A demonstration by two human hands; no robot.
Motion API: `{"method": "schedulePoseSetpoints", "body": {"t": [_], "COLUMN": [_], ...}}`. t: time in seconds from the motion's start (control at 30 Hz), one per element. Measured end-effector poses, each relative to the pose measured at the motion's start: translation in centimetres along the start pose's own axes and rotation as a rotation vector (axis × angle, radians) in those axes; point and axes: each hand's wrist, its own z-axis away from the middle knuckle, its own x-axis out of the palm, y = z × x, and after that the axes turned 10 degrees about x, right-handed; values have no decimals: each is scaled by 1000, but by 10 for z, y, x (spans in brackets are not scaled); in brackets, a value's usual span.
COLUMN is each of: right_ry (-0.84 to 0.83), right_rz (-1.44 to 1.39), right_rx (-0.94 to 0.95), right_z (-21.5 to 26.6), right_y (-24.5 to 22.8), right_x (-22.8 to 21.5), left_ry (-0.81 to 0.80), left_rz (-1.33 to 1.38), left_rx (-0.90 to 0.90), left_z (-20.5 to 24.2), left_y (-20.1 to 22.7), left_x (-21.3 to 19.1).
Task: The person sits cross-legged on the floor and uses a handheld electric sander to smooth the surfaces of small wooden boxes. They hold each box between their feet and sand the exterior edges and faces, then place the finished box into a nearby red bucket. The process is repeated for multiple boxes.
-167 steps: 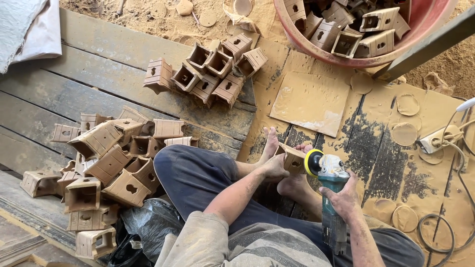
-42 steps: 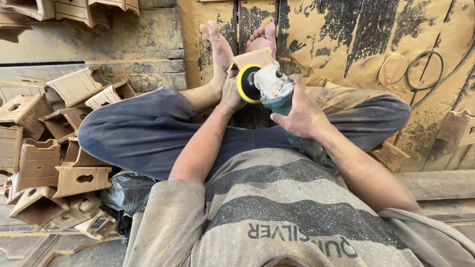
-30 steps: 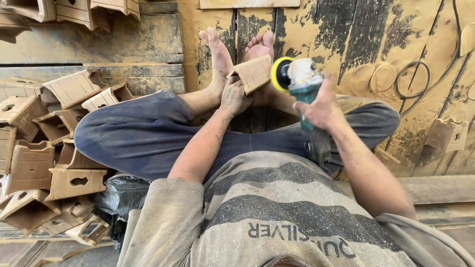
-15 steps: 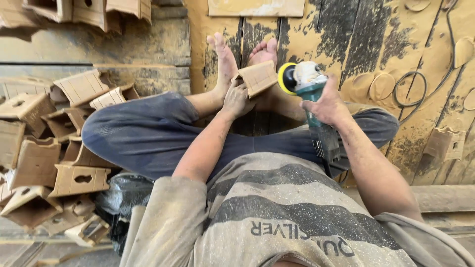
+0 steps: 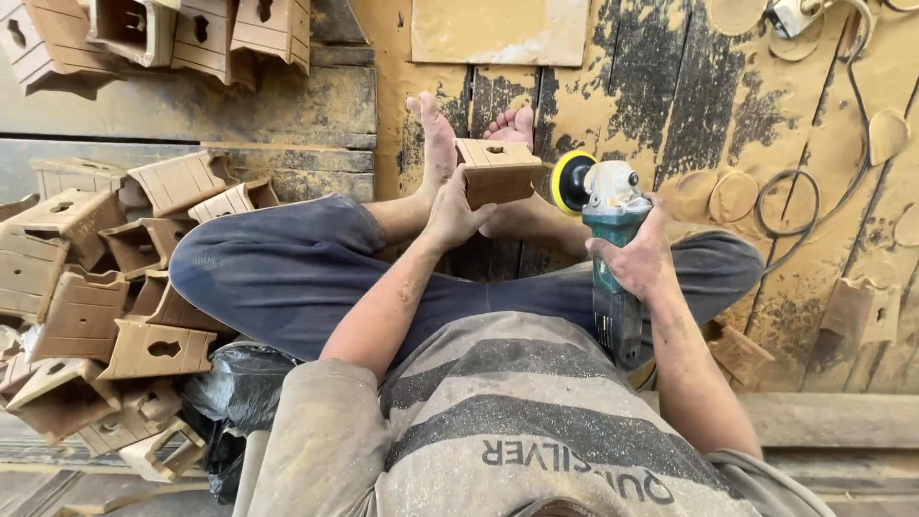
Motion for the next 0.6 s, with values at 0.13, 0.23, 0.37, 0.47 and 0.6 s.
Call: {"method": "schedulePoseSetpoints", "body": {"t": [0.13, 0.23, 0.37, 0.47, 0.6], "right_ry": [-29, -62, -183, -261, -310], "right_rz": [23, 5, -35, 14, 121], "right_rx": [-55, -95, -261, -264, -276], "right_z": [-3, 0, 10, 23, 24], "right_y": [-13, -26, -61, -95, -117], "right_x": [6, 11, 27, 38, 46], "left_ry": [28, 3, -94, -112, -83], "left_rz": [-68, -35, 71, 105, 162], "left_rx": [5, 28, -10, -2, -7], "left_z": [-9, -12, -22, -26, -25], "left_y": [-20, -25, 3, -18, -51], "left_x": [4, 3, -14, -3, 11]}}
